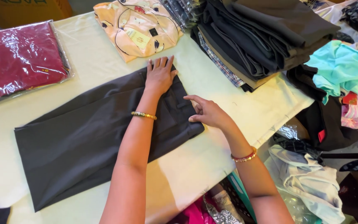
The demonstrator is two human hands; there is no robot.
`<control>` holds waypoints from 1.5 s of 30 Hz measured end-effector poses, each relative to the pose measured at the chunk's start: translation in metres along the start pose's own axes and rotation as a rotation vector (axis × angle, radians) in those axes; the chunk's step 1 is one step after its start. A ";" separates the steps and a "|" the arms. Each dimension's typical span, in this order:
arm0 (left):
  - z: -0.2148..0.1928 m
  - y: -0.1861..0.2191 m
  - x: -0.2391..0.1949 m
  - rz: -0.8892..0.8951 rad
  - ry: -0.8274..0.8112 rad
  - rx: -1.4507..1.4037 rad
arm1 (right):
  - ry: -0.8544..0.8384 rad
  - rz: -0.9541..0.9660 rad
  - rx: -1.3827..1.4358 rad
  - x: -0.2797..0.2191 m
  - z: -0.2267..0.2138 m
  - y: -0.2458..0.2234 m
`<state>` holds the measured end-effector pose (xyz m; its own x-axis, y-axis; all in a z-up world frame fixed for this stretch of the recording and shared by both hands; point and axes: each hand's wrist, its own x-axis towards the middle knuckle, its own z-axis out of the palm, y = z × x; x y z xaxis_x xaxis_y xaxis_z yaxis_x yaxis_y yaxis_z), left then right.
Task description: The person folds a pair of black trousers on a table. They align the legs, fold the garment in half lengthwise, and then fold it into a compact rectangle.
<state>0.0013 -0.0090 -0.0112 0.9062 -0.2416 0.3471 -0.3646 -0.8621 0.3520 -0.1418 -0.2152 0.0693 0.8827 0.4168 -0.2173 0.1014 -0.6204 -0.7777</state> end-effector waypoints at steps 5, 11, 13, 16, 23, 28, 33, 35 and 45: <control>-0.011 0.010 0.005 -0.116 -0.149 0.034 | 0.151 0.030 -0.358 -0.017 0.008 -0.020; 0.007 -0.003 0.007 -0.121 -0.127 0.022 | 0.516 -0.387 -0.399 0.046 0.030 -0.041; 0.022 -0.018 0.011 -0.088 -0.095 0.002 | 0.579 -0.454 -0.284 0.093 0.043 -0.037; 0.046 -0.056 0.015 -0.094 -0.037 -0.343 | 0.547 -0.362 -0.167 0.146 0.056 -0.030; -0.021 -0.106 -0.047 -0.107 0.013 -0.990 | 0.289 -0.128 -0.499 0.178 0.067 0.032; -0.146 -0.083 -0.169 -0.018 -0.288 0.112 | 0.295 -0.136 -0.616 0.177 0.065 0.022; -0.174 -0.125 -0.244 -0.136 -0.016 0.161 | 0.305 -0.134 -0.666 0.174 0.065 0.026; -0.187 -0.143 -0.263 -0.223 -0.108 0.244 | 0.299 -0.120 -0.672 0.171 0.065 0.022; -0.207 -0.235 -0.355 -0.540 0.128 0.293 | 0.707 -0.457 -0.655 0.129 0.058 -0.018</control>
<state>-0.2796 0.3714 -0.0372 0.9068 0.3015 0.2946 0.2276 -0.9384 0.2598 -0.0564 -0.1110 0.0210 0.7433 0.3502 0.5699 0.5313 -0.8268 -0.1848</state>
